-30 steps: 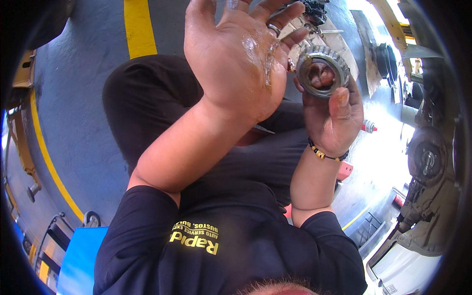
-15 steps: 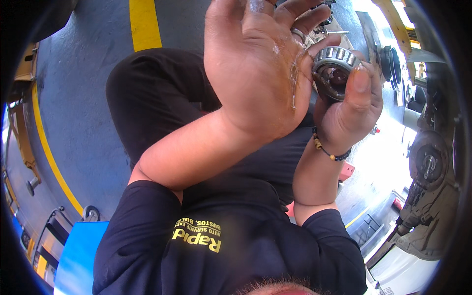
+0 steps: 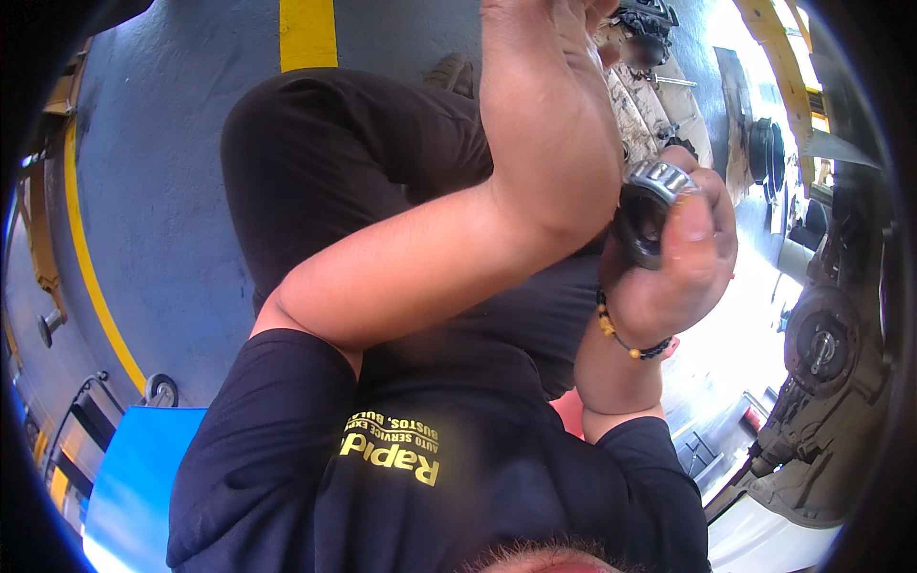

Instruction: The person applies grease to a metal bearing by hand, rotating it and spreading the grease across the inner and outer surfaces. The person continues to coat the bearing thoroughly while seated on the floor.

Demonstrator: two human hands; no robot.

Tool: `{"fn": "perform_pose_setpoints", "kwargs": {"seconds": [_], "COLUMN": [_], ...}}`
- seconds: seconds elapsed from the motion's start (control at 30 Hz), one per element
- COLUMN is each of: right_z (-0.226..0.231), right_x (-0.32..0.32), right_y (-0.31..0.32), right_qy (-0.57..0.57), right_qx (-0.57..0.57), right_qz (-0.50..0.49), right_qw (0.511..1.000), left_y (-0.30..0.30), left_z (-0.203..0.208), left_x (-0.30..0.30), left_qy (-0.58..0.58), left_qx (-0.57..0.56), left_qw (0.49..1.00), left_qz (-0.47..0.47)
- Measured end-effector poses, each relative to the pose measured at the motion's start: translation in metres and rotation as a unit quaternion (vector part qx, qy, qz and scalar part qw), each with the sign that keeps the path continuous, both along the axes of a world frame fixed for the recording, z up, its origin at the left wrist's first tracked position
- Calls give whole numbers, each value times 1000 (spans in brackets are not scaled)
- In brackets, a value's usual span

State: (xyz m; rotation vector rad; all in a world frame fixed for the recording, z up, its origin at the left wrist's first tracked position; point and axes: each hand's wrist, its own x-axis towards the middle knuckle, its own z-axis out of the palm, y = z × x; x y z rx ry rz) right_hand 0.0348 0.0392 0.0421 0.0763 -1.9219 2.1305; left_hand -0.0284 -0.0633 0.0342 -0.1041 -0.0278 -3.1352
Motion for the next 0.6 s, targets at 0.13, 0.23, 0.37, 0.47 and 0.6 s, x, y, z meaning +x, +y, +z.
{"fn": "perform_pose_setpoints", "kwargs": {"seconds": [0.13,0.23,0.37,0.47,0.6], "right_z": [2,-3,-12,-16,-16], "right_x": [-12,-32,-39,-24,-12], "right_y": [10,7,-5,-1,16], "right_qy": [-67,-32,77,36,-21], "right_qx": [-85,-7,29,44,-59], "right_qz": [-61,-159,-77,-61,2], "right_qw": [992,987,994,997,998], "left_y": [5,-6,2,13,19], "left_z": [5,0,0,0,-10], "left_x": [-11,-1,-4,-10,-17], "left_qy": [-26,27,-6,-76,-21], "left_qx": [-36,67,73,49,3], "left_qw": [996,997,995,993,999], "left_qz": [73,-27,-66,-75,-47]}}
